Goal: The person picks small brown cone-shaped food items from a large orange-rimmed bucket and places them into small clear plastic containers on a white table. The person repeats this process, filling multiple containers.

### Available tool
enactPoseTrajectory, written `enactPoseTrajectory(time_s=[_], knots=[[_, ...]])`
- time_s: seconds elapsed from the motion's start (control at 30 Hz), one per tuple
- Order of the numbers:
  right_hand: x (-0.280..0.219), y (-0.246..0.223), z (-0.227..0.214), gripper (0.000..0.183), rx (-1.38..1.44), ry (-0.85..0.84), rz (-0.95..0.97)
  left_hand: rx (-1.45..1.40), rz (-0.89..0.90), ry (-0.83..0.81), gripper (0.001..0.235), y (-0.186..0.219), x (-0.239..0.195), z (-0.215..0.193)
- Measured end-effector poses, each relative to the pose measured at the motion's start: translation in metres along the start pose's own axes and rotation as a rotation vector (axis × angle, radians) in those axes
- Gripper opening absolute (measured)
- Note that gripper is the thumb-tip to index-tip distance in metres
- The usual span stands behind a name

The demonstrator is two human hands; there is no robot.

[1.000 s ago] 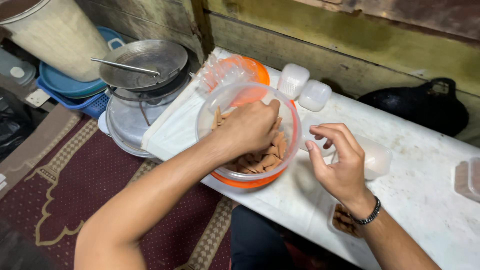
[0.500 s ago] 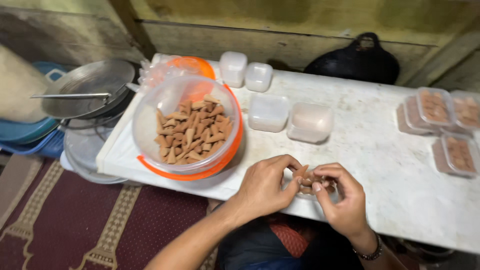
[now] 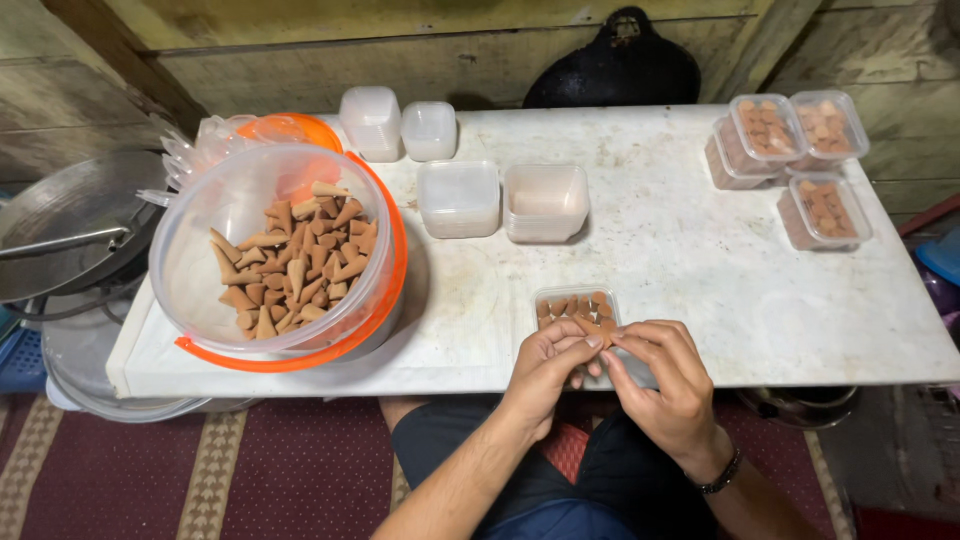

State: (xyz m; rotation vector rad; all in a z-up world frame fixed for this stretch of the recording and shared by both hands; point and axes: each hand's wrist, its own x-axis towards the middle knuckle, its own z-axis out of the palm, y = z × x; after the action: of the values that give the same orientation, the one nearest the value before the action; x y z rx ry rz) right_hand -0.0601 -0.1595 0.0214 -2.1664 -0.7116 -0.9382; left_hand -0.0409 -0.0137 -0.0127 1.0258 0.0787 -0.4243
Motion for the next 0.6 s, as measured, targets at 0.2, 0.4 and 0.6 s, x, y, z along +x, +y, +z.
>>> enactPoseTrajectory(time_s=[0.2, 0.4, 0.6], knots=[[0.021, 0.03, -0.019, 0.023, 0.078, -0.019, 0.22, 0.603, 0.482, 0.26, 0.043, 0.007, 0.006, -0.034], [0.042, 0.058, -0.016, 0.022, 0.022, -0.328, 0.285, 1.05, 0.784, 0.042, 0.089, 0.011, 0.026, -0.068], [0.05, 0.062, 0.007, 0.018, 0.005, -0.631, 0.29, 1.136, 0.665, -0.09, 0.108, 0.009, 0.033, -0.062]])
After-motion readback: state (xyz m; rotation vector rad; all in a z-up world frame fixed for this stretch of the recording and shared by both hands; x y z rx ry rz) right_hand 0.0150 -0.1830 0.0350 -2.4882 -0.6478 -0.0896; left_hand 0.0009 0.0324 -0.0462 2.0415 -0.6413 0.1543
